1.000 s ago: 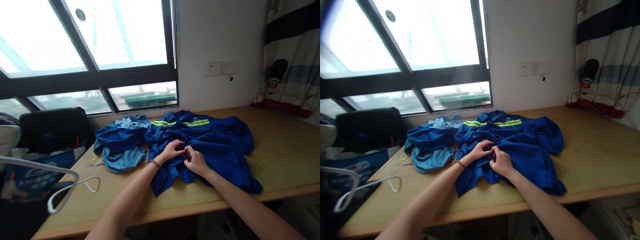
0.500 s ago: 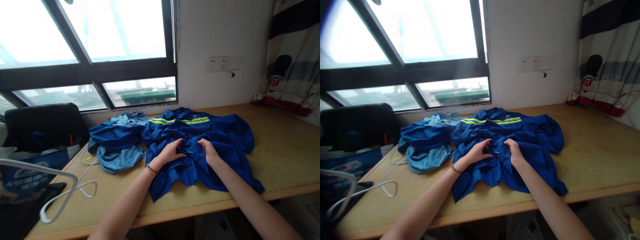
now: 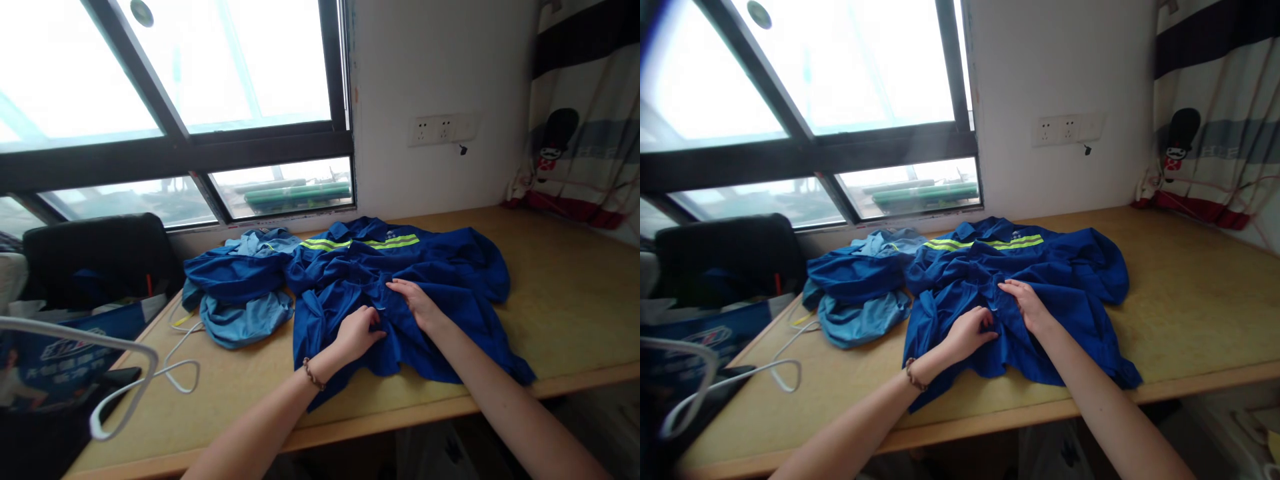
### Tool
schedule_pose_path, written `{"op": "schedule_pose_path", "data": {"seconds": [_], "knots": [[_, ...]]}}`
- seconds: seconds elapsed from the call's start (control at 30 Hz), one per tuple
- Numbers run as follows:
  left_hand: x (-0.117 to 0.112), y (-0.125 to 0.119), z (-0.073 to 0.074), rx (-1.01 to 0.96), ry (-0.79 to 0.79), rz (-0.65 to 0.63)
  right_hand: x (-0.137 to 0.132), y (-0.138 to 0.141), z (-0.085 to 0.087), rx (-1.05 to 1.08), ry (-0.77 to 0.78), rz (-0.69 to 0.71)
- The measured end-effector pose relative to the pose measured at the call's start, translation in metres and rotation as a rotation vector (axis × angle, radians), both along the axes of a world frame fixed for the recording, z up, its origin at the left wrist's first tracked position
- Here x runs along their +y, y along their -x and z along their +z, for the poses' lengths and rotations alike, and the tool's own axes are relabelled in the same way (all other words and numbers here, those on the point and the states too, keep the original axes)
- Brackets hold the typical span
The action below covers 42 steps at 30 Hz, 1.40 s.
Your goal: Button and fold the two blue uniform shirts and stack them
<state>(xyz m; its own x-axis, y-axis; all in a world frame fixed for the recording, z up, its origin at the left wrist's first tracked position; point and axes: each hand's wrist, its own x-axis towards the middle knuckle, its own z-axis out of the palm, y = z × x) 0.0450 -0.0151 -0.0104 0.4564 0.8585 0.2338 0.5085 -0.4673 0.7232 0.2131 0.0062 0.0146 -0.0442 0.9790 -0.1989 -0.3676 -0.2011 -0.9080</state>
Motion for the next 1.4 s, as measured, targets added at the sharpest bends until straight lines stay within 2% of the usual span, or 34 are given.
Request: {"op": "schedule_pose_path", "data": {"seconds": [0.1, 0.2, 0.37, 0.47, 0.57, 0.63, 0.73, 0.9, 1.03, 1.1, 1.4], "knots": [[0.005, 0.000, -0.008, 0.027, 0.056, 0.015, -0.002, 0.002, -0.002, 0.036, -0.045, 0.072], [0.006, 0.002, -0.010, -0.042, 0.147, 0.034, -0.004, 0.003, -0.002, 0.042, -0.077, 0.135], [0.002, 0.002, -0.005, -0.261, 0.553, -0.005, -0.007, 0.005, 0.000, -0.066, -0.119, 0.265], [0.000, 0.000, 0.001, -0.384, 0.762, 0.028, -0.009, 0.008, -0.001, -0.246, -0.221, 0.379], [-0.001, 0.000, 0.007, -0.511, 0.861, 0.120, -0.009, 0.012, -0.006, -0.527, -0.368, 0.427], [-0.001, 0.001, 0.010, -0.584, 0.892, 0.165, -0.008, 0.014, -0.010, -0.639, -0.399, 0.418], [-0.001, 0.003, 0.014, -0.692, 0.912, 0.209, -0.006, 0.015, -0.014, -0.639, -0.323, 0.379], [0.003, 0.007, 0.018, -0.818, 0.824, 0.273, -0.005, 0.013, -0.011, -0.506, -0.239, 0.342], [0.003, 0.007, 0.016, -0.843, 0.776, 0.291, -0.008, 0.014, -0.011, -0.312, -0.150, 0.353], [0.003, 0.006, 0.015, -0.839, 0.751, 0.284, -0.009, 0.015, -0.013, -0.285, -0.137, 0.334], [0.002, 0.004, 0.010, -0.765, 0.708, 0.221, -0.009, 0.021, -0.021, -0.659, -0.375, 0.204]]}}
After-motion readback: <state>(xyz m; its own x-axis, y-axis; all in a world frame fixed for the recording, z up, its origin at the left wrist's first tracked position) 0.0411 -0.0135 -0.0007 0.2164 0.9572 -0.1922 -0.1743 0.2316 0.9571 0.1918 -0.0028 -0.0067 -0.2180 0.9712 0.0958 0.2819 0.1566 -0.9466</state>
